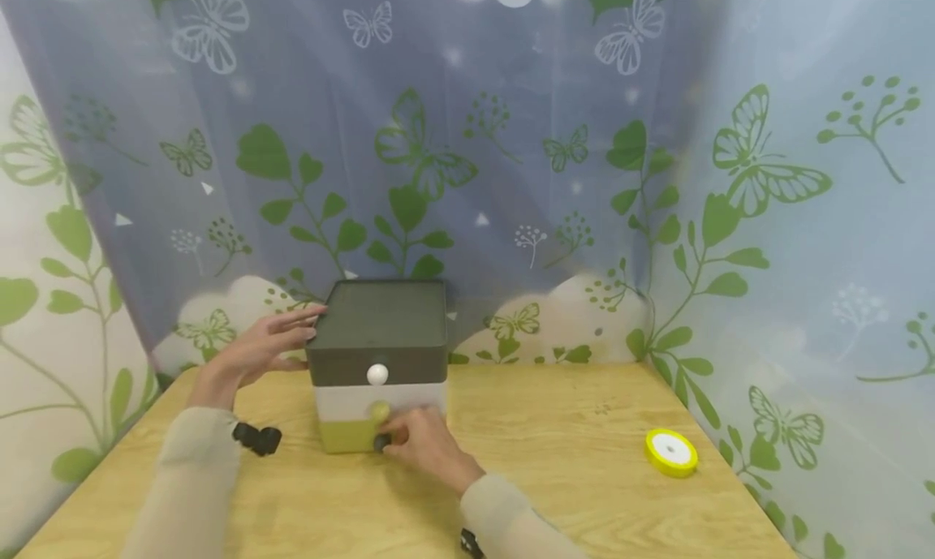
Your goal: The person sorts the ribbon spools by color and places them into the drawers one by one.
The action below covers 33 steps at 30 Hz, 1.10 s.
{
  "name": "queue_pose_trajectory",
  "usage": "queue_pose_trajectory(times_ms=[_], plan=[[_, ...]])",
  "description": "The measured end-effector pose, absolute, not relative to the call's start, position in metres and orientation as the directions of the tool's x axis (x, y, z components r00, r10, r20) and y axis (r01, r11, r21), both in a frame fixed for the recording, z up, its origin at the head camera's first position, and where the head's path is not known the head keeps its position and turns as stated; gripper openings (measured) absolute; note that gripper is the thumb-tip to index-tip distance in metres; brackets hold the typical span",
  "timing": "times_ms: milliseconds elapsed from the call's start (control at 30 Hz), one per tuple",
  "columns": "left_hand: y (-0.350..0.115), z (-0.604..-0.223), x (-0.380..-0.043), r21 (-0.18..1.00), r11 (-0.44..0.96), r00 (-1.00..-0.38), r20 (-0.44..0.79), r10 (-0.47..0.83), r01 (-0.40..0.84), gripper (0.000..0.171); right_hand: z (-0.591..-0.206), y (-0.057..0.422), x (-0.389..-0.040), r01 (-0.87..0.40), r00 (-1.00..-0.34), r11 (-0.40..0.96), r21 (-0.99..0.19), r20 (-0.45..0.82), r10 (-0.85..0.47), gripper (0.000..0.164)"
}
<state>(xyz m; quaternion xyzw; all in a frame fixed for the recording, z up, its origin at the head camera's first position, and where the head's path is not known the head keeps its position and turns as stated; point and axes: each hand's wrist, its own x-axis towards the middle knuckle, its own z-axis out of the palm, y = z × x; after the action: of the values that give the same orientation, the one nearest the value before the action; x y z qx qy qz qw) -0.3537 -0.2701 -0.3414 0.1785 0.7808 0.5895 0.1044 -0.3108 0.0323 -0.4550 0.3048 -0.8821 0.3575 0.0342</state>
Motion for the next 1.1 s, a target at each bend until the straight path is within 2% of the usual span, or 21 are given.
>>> queue_pose_trajectory(times_ms=[1100], plan=[[-0.2697, -0.3429, -0.3544, 0.952, 0.267, -0.92, 0.034, 0.391, 0.148, 0.068, -0.4591, 0.0274, -0.3131, -0.531, -0.829, 0.58, -0.618, 0.236, -0.507, 0.021]])
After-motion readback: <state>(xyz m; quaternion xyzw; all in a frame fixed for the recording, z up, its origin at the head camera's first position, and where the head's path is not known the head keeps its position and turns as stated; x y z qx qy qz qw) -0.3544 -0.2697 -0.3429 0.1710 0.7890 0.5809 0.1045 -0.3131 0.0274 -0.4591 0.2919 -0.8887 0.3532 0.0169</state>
